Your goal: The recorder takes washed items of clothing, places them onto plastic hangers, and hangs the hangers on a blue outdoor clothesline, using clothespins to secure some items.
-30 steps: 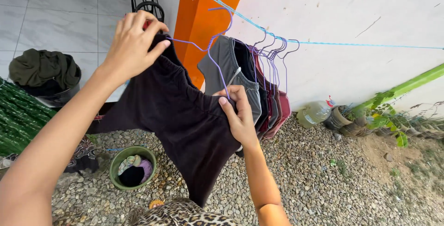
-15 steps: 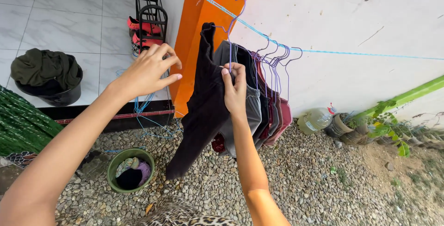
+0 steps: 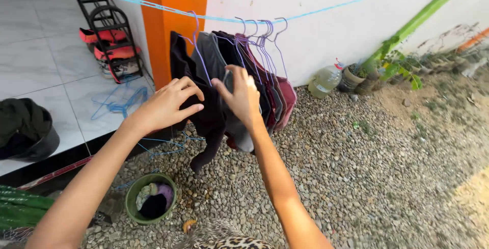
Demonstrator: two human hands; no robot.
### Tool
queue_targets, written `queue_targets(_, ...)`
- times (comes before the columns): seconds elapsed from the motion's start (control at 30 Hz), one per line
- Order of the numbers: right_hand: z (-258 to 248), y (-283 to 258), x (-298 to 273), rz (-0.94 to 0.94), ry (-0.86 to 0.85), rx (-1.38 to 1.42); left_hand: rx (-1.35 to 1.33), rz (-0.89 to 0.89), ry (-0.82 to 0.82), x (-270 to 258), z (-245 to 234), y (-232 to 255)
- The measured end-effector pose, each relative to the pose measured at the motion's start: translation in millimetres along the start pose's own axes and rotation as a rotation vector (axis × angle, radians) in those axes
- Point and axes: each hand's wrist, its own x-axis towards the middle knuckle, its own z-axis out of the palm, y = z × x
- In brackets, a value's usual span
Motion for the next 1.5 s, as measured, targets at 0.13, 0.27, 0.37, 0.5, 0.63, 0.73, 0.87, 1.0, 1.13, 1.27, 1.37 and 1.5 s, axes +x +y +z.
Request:
queue_targets(0.13,3,120,16,-0.024,0.275,0.0,-0.128,0.084,-0.005,6,14,30)
queue_targets(0.27,16,240,32,0.1,0.323,-0.079,-0.194,0.159,-0.014,15,17,51)
queue_targets(0.37,21,275,39,0.25,0.115,0.136,-0.256,0.115,-0.003,27,29,63)
queue_targets(0.5,56,275,47,0.223,-0.101,0.17,-0.504,-0.038,0.12,56,72,62)
queue_targets(0.63,52,242,45,0.215,-0.056,0.364,-0.477,-0.091,0.385,106,161,30)
queue_targets(0.73,56,247,53,0.212,-0.077,0.448,-0.351,-0.21,0.619,154,207,11)
queue_targets(0.87,76,277,50,0.082,-0.067,0.643,-0.276,-0.357,0.877,191,230,13)
queue_targets(1.0,67,275,61,0.123,-0.074,0.611,-0.226,-0.375,1.005,211,264,-27)
queue_targets(1.13,34,275,66,0.016,-0.083,0.592,-0.478,-0.36,1.01,256,274,-11)
queue_targets(1.27,-3,289,97,-0.061,-0.112,0.613,-0.563,-0.363,0.941,302,294,3)
queue_targets(1.37,-21,317,119,-0.054,-0.11,0.596,-0.578,-0.309,0.905,340,299,10)
queue_targets(1.5,-39,368,139,-0.063,-0.081,0.57,-0.848,-0.196,0.834,387,319,33)
